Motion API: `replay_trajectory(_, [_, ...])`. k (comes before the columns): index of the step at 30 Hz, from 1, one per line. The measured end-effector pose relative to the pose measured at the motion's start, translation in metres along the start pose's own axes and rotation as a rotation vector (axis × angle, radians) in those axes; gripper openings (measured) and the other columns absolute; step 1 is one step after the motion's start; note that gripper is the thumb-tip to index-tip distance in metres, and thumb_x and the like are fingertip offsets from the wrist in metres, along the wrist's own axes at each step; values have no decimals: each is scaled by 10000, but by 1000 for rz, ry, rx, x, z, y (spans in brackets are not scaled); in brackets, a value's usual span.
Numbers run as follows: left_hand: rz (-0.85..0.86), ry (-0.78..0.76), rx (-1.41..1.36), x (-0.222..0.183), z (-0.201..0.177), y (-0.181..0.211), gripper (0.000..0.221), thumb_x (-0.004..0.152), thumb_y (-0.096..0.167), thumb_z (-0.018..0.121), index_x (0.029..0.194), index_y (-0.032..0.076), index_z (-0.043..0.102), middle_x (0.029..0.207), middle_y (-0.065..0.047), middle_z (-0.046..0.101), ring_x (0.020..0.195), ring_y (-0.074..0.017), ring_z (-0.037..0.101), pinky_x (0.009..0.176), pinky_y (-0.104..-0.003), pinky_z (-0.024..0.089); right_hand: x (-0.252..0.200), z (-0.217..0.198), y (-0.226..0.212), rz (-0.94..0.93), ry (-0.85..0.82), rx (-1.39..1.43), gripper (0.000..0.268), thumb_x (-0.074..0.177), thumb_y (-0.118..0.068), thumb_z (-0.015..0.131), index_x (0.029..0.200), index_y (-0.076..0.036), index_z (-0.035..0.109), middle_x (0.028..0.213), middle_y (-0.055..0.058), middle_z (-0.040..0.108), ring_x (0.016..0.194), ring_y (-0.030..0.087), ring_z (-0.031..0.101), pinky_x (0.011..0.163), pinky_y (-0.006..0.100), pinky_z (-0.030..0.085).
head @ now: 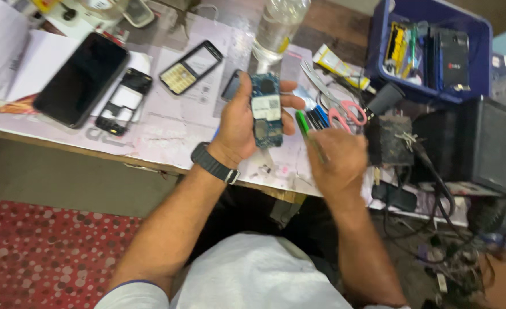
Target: The person holds a mobile phone circuit board and uses a green tool to touch various parts of it. They use scissors to cut a piece of material and then use the green tool to place and press the material onto the board.
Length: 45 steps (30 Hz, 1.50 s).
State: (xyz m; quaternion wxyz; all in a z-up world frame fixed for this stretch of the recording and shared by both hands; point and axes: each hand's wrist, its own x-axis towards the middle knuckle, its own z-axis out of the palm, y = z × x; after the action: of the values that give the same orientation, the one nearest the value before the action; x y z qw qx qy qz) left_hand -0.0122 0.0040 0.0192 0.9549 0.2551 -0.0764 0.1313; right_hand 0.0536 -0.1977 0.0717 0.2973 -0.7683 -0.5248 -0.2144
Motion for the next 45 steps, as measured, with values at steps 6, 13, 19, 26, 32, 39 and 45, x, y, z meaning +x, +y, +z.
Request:
replay_trajectory(6, [7,81,99,1,-2,-4,896,1040,684,290,1409,-99,523,1174,-254,701,853,-257,734,746,-383,631,1,-49,23,276,30,82,145,934,21,795,1056,-24,730,969,120,718,749,230,662,698,341,516])
replay_trajectory(13, [-2,138,201,1,3,-2,666,1079,498,334,1401,-66,480,1152,-236,701,833,-244,732,698,-375,640,-5,-49,29,232,-141,94,140,932,-16,766,1071,-11,748,982,168,724,863,316,722,768,382,566])
replay_trajectory(19, [-95,218,298,-12,4,-3,586,1098,420,331,1366,-51,554,1076,-195,706,809,-225,727,685,-356,635,-13,-26,49,244,-420,5,216,851,-96,769,1041,0,740,950,202,729,868,389,705,775,467,555])
replay_trajectory(26, [-157,268,360,-17,10,-2,537,1092,391,345,1317,-49,557,1013,-190,703,756,-209,712,658,-375,629,3,-14,52,191,-460,-42,212,915,-169,702,1062,-23,749,1023,209,723,962,402,681,853,499,540])
replay_trajectory(32, [-175,361,253,-16,5,-3,520,1075,399,373,1271,-58,525,984,-200,704,691,-215,695,608,-387,613,20,-5,27,308,-630,-135,234,880,-300,721,950,-82,770,923,180,724,865,399,683,756,508,533])
replay_trajectory(39, [-133,324,217,-21,2,-2,543,1067,426,381,1233,-43,596,919,-162,698,682,-220,701,601,-394,620,39,9,55,193,-538,-98,197,903,-236,709,1013,-83,766,992,176,724,939,391,676,831,501,539])
replay_trajectory(45, [-135,318,219,-24,1,-2,592,1072,461,366,1227,-47,626,863,-144,699,675,-226,709,613,-399,627,56,25,56,162,-543,-257,231,824,-207,748,1022,-95,787,1021,191,715,933,403,669,781,520,526])
